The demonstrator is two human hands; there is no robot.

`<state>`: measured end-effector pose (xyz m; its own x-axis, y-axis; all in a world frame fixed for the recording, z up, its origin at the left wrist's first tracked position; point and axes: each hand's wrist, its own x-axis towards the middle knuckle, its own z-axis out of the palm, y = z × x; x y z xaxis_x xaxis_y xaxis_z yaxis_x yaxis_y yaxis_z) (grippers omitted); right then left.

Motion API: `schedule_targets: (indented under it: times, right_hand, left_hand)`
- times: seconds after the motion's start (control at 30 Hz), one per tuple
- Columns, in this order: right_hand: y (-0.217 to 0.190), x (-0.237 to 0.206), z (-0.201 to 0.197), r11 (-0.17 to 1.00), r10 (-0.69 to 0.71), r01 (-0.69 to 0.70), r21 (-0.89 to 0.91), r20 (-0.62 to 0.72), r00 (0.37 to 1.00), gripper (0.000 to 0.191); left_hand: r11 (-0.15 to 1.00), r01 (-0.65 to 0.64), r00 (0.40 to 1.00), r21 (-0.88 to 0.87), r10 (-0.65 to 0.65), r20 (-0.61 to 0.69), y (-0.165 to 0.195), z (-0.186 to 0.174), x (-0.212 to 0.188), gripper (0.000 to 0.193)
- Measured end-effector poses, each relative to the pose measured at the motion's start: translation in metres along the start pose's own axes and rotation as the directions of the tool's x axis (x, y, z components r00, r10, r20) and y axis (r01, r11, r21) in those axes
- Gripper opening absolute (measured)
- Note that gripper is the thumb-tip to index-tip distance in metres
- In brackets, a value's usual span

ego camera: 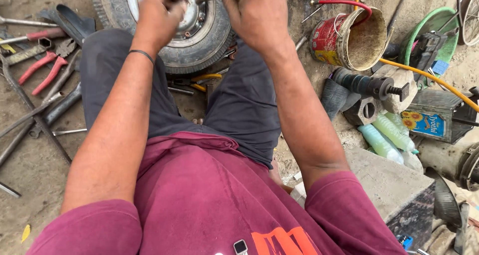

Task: The person sits on the ground and uses a metal bar to pry the bead of a tire away from the rim. They repeatedly insert the bar between the tire and rim, lever it, and reposition it around the circumference to loosen the tire.

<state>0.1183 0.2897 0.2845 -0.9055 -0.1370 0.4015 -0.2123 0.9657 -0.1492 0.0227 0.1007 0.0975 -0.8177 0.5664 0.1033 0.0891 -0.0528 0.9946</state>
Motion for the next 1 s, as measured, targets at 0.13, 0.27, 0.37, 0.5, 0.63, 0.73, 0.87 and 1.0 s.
schedule_targets:
  times: [0.13, 0.27, 0.37, 0.5, 0.63, 0.73, 0.87, 1.0]
  right_hand:
    - [-0.035, -0.010, -0.011, 0.986, 0.086, -0.103, 0.129, 0.130, 0.988, 0.017]
    - [-0.054, -0.017, -0.010, 0.973, 0.153, -0.178, 0.148, 0.164, 0.974, 0.017]
    - [-0.057, -0.015, -0.012, 0.941, 0.282, -0.322, 0.101, 0.289, 0.915, 0.019]
    - [-0.041, -0.009, -0.008, 0.975, -0.070, 0.014, 0.222, 0.246, 0.967, 0.016]
    - [-0.029, -0.011, 0.021, 0.541, 0.212, -0.369, 0.755, 0.303, 0.929, 0.018]
    - [-0.049, -0.020, 0.054, 0.107, 0.587, -0.442, 0.890, 0.302, 0.751, 0.033]
    - [-0.109, -0.021, 0.093, 0.230, 0.840, -0.321, 0.919, -0.021, 0.542, 0.043]
    - [-0.111, 0.000, 0.086, 0.554, 0.740, -0.352, 0.754, -0.253, 0.623, 0.056]
  left_hand:
    - [0.908, 0.119, 0.942, 0.402, -0.232, 0.244, 0.011, 0.005, -0.031, 0.054]
    - [0.850, 0.223, 0.887, 0.477, -0.379, 0.262, 0.028, 0.008, -0.028, 0.030]
    - [0.801, 0.243, 0.849, 0.547, -0.449, 0.279, 0.028, 0.006, -0.019, 0.030]
    - [0.780, 0.105, 0.849, 0.617, -0.394, 0.353, 0.019, 0.005, -0.016, 0.026]
    - [0.782, 0.140, 0.906, 0.608, -0.349, 0.240, 0.048, 0.011, -0.023, 0.032]
    - [0.949, 0.309, 0.950, 0.069, -0.305, -0.058, 0.104, 0.020, -0.037, 0.026]
    - [0.997, -0.058, 0.946, 0.055, 0.072, -0.317, 0.164, 0.037, -0.085, 0.030]
    - [0.856, -0.158, 0.907, 0.492, 0.323, -0.270, 0.134, 0.026, -0.104, 0.026]
